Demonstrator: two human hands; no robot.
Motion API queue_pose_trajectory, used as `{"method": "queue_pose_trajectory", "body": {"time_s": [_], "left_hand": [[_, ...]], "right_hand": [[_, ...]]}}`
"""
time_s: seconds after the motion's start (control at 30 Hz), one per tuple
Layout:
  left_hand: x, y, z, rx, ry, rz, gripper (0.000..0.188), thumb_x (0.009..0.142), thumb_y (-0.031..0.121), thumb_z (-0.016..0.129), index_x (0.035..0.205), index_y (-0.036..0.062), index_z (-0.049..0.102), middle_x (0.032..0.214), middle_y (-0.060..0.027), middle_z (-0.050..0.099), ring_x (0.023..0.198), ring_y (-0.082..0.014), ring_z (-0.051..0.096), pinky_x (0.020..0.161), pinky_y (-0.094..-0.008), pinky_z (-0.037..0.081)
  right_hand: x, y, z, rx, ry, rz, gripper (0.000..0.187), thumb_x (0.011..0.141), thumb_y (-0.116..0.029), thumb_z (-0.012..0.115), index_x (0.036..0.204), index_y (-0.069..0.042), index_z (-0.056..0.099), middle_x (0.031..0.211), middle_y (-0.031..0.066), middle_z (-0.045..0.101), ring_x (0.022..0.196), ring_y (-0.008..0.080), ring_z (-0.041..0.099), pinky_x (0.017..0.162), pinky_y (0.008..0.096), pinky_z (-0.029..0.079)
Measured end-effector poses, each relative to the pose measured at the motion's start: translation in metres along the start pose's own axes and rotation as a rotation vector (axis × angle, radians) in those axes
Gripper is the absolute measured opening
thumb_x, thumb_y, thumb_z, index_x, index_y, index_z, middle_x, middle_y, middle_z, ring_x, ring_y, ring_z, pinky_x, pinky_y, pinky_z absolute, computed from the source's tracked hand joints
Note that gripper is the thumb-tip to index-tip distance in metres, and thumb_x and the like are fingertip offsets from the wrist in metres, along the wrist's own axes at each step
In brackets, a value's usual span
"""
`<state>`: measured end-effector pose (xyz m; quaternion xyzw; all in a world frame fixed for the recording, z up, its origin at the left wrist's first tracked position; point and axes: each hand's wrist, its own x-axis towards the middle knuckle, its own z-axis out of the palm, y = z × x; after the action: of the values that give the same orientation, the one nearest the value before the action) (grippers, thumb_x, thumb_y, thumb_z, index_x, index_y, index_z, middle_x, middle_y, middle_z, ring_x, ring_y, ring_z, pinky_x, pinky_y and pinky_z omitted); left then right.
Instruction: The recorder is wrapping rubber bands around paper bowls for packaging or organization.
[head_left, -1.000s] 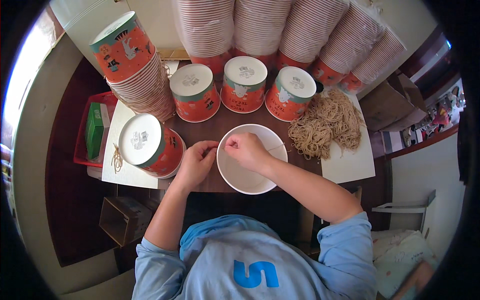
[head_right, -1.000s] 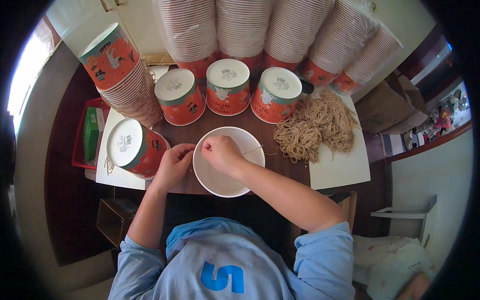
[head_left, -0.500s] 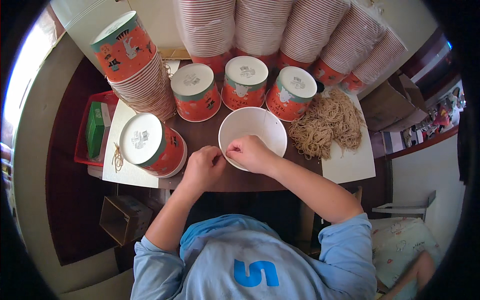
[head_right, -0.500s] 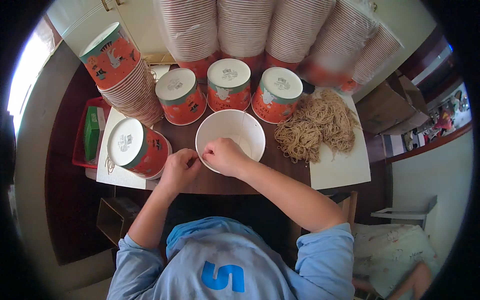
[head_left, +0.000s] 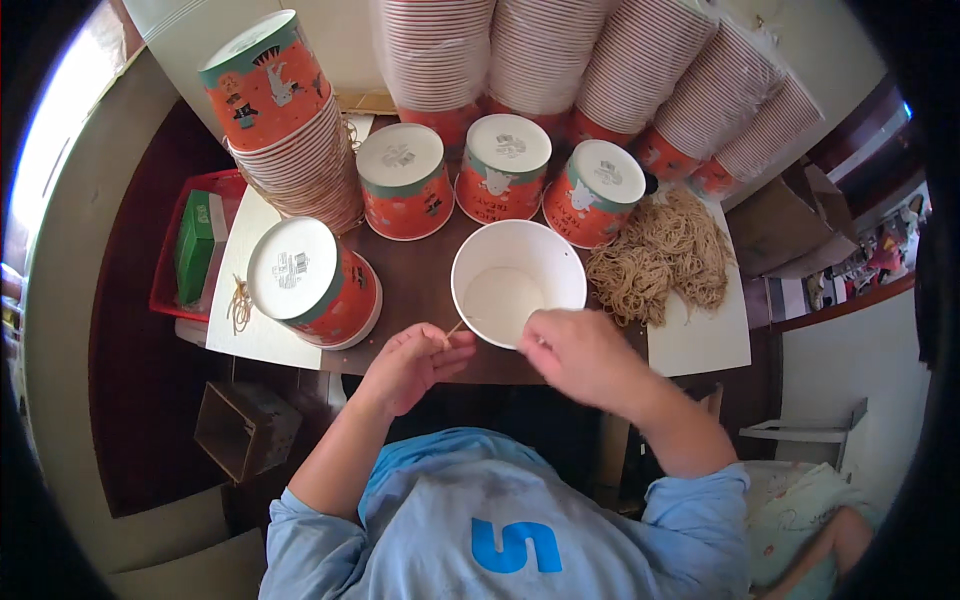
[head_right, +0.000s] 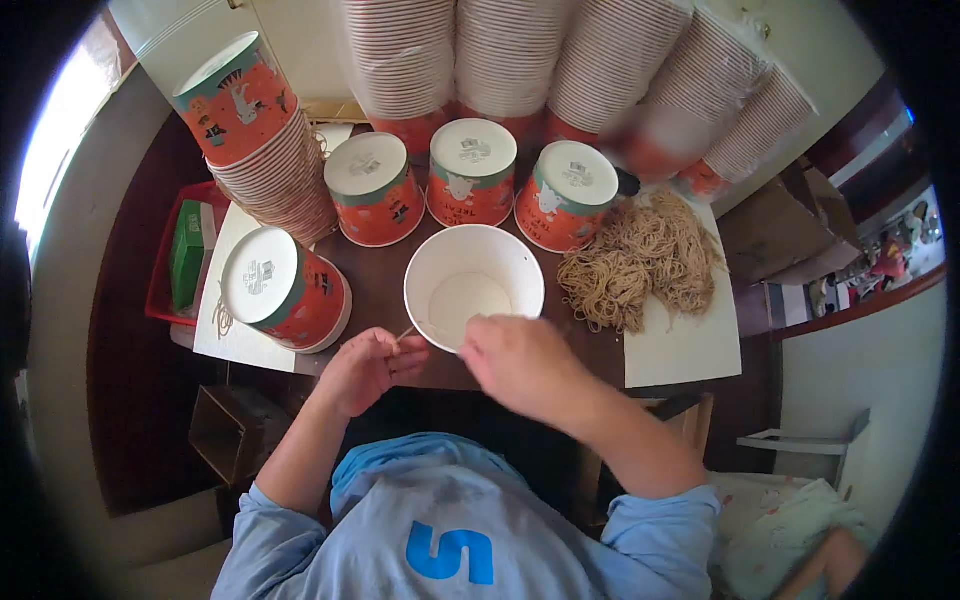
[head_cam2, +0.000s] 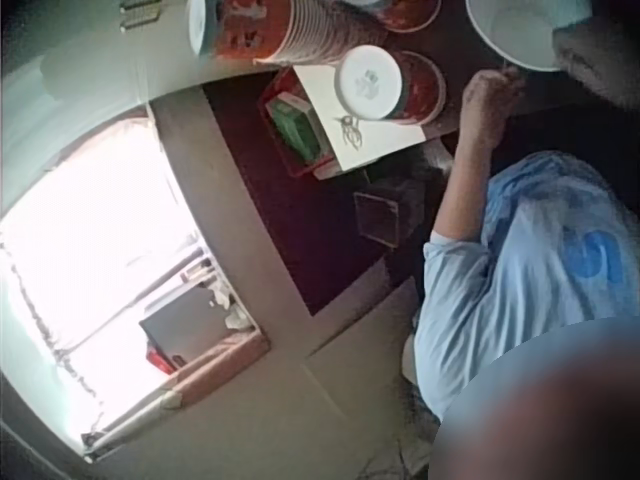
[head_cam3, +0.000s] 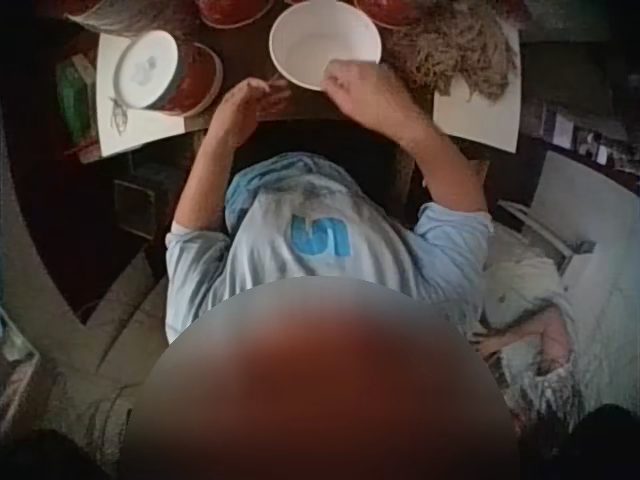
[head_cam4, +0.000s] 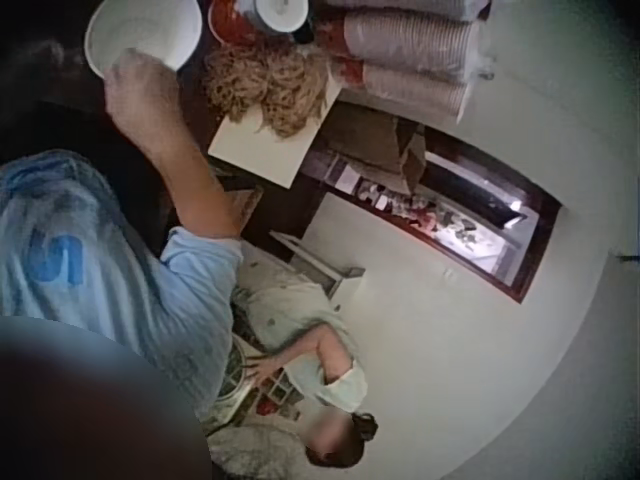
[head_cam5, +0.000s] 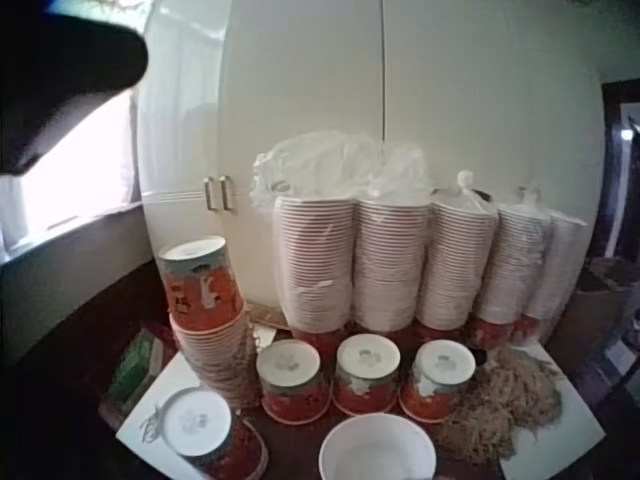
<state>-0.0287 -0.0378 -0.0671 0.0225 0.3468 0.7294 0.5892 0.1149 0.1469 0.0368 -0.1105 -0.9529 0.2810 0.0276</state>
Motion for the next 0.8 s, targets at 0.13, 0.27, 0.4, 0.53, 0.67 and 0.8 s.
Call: {"method": "queue_pose_trajectory", "body": {"time_s": [0.13,0.27,0.4,0.53,0.67,0.8], "left_hand": [[-0.006,-0.011,0.010,0.013,-0.149,0.015,0.009,0.088,0.007,0.051,0.084,0.0068,0.060,0.112,-0.0155,0.061,0.105,-0.0259,0.058,0.093,-0.0399,0.045],[-0.007,-0.022,0.013,0.129,-0.136,0.023,0.009,0.087,0.005,0.052,0.085,0.0046,0.060,0.113,-0.0137,0.060,0.105,-0.0202,0.056,0.092,-0.0353,0.043],[-0.006,-0.037,0.006,0.276,-0.122,0.158,0.007,0.087,0.003,0.051,0.086,0.0035,0.058,0.105,-0.0103,0.062,0.100,-0.0181,0.058,0.090,-0.0327,0.045],[-0.012,-0.040,0.003,0.224,-0.043,0.208,0.006,0.087,0.001,0.051,0.088,0.0025,0.057,0.092,-0.0066,0.063,0.087,-0.0152,0.061,0.081,-0.0293,0.049],[-0.013,-0.053,-0.003,0.563,-0.026,0.276,0.003,0.087,0.004,0.054,0.089,0.0015,0.056,0.087,-0.0039,0.057,0.077,-0.0106,0.059,0.065,-0.0232,0.049],[-0.013,-0.059,0.002,0.719,0.017,0.385,0.006,0.085,0.004,0.058,0.089,0.0010,0.056,0.087,-0.0048,0.055,0.071,-0.0099,0.055,0.062,-0.0225,0.046]], "right_hand": [[-0.020,-0.008,0.059,0.195,0.075,-0.096,0.010,0.082,-0.014,0.061,0.080,-0.004,0.059,0.078,0.0143,0.061,0.072,0.0331,0.061,0.062,0.0405,0.049],[-0.026,0.000,0.110,0.119,0.100,-0.161,0.010,0.080,-0.011,0.062,0.085,-0.004,0.060,0.082,0.0115,0.061,0.076,0.0313,0.061,0.065,0.0400,0.050],[-0.022,0.002,0.116,0.203,0.250,-0.215,0.016,0.078,-0.012,0.064,0.092,-0.004,0.062,0.085,0.0109,0.062,0.084,0.0296,0.060,0.073,0.0405,0.049],[-0.032,-0.003,0.080,0.145,0.162,-0.091,0.015,0.075,-0.013,0.067,0.087,-0.005,0.063,0.084,0.0096,0.062,0.084,0.0287,0.060,0.074,0.0377,0.048],[-0.030,0.000,0.076,0.322,0.216,0.006,0.011,0.079,-0.012,0.066,0.082,-0.002,0.063,0.075,0.0103,0.061,0.067,0.0221,0.061,0.059,0.0303,0.049],[-0.025,-0.005,0.088,0.574,0.101,0.236,0.016,0.082,-0.015,0.066,0.084,0.000,0.064,0.074,0.0074,0.064,0.063,0.0113,0.059,0.057,0.0252,0.048]]}}
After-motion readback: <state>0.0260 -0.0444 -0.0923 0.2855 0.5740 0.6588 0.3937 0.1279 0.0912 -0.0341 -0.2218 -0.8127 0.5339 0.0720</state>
